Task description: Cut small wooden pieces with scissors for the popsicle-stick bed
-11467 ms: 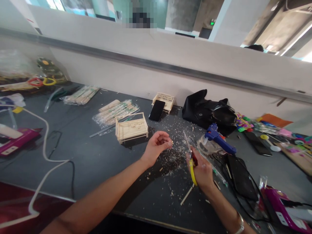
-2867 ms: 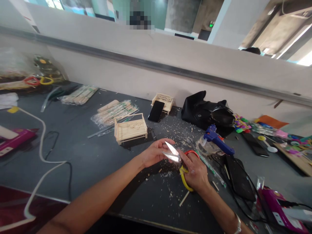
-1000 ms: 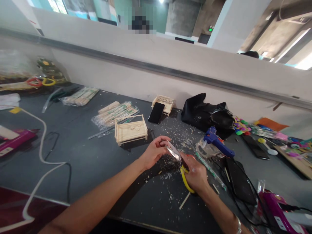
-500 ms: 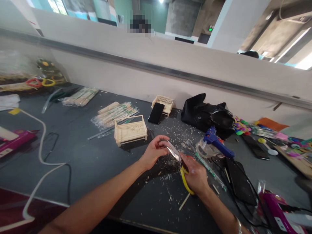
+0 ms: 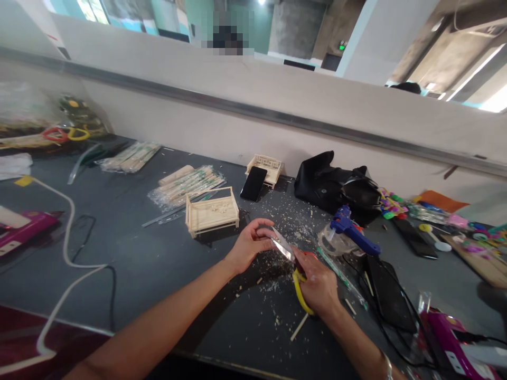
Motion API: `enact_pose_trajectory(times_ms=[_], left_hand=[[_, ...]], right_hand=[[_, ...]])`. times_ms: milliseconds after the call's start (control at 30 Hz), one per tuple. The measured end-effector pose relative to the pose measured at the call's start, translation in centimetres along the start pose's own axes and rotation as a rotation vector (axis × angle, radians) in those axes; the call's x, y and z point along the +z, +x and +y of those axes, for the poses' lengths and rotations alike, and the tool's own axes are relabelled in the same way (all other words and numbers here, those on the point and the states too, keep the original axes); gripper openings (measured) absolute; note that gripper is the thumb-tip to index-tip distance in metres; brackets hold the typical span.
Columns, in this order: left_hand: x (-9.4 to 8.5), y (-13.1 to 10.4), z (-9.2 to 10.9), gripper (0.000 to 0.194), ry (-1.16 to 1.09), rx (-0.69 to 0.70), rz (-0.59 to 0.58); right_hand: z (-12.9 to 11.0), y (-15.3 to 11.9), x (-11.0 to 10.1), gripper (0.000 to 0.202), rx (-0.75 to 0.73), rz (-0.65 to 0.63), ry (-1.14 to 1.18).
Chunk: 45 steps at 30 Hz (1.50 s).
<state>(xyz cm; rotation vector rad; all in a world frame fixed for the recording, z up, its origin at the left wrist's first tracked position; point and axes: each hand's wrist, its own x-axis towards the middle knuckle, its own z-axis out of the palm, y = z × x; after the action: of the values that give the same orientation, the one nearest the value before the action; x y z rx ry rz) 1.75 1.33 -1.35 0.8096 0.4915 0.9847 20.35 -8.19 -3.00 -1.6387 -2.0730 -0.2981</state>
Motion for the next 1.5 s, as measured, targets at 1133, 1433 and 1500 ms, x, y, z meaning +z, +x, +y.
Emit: enact_pose_trajectory(times_ms=[1133,1433,1500], left_hand=[[-0.61,0.18,0.23,0.047,-0.004,-0.004,-0.117],[-0.67,0.17,0.41,0.038,-0.114,-0.088,-0.170],[-0.74,0.16,0.46,0.037,-0.128,-0.095,-0.177]], right_hand=[[0.58,-0.36,0.36,0.053,0.061,0.017,0.140],[0.93,0.09,-0.14,0.057,-0.022,0.024,0.097],[0.86,0.09,-0.08,0.059,-0.044,0.007,0.050]])
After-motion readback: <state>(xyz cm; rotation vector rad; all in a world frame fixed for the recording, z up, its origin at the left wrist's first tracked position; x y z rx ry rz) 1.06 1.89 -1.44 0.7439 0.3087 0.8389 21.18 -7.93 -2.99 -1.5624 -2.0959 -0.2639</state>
